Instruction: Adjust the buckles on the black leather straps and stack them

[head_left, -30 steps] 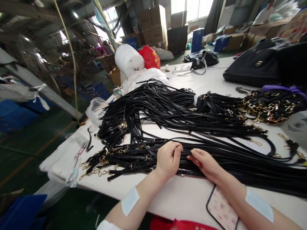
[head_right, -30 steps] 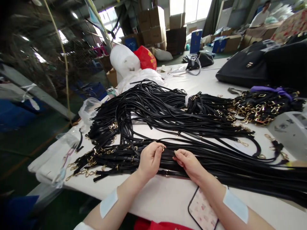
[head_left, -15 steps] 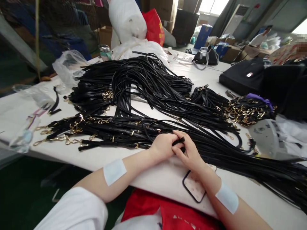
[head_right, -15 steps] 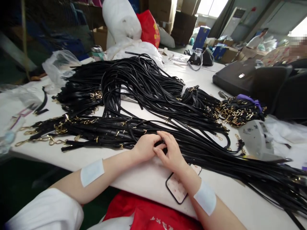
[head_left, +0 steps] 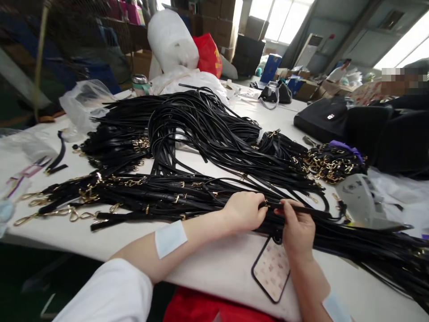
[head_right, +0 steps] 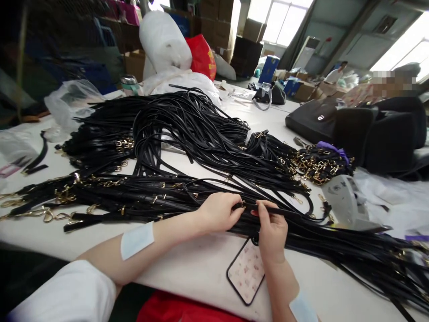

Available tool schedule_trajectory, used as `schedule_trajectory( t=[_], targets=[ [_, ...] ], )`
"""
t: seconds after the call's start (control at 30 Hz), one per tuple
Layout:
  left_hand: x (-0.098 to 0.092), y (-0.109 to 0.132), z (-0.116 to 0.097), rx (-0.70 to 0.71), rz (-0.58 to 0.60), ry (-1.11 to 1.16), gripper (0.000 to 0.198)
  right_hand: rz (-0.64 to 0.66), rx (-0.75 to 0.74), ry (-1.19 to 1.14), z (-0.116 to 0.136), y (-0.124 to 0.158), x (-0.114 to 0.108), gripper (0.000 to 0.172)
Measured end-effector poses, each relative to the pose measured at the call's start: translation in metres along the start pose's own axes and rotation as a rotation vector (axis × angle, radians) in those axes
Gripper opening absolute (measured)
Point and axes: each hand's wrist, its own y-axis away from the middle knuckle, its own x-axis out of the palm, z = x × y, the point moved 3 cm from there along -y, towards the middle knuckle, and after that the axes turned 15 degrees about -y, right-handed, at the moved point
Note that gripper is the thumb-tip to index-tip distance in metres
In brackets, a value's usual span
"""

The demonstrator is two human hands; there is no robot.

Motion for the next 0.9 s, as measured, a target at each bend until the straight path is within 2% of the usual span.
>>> schedule_trajectory(
  t=[0.07, 0.13, 0.33, 0.5, 0.77, 0.9],
  targets=[
    [0.006, 0.002, 0.0, 0.04, 0.018, 0.004, 0.022, 0.114, 0.023, 0.114, -0.002, 0.002, 0.002, 0.025],
    [0.007, 0.004, 0.002, 0.053, 0.033, 0.041, 0.022, 0.172, 0.049, 0.171, -0.003, 0.004, 0.003, 0.03],
    [0.004, -0.002, 0.01, 0.044, 0.066, 0.235, 0.022, 0.009, 0.136, 0.053, -0.005, 0.005, -0.005, 0.035],
    [0.006, -0.005, 0.014, 0.012, 0.075, 0.291, 0.023, -0.098, 0.171, -0.148, 0.002, 0.0, -0.007, 0.029],
    [0.008, -0.004, 0.013, 0.031, 0.067, 0.325, 0.024, -0.054, 0.144, -0.081, 0.0, 0.001, -0.009, 0.033],
    [0.009, -0.004, 0.013, 0.008, 0.077, 0.309, 0.023, -0.007, 0.132, -0.076, -0.001, 0.004, -0.009, 0.029]
  ],
)
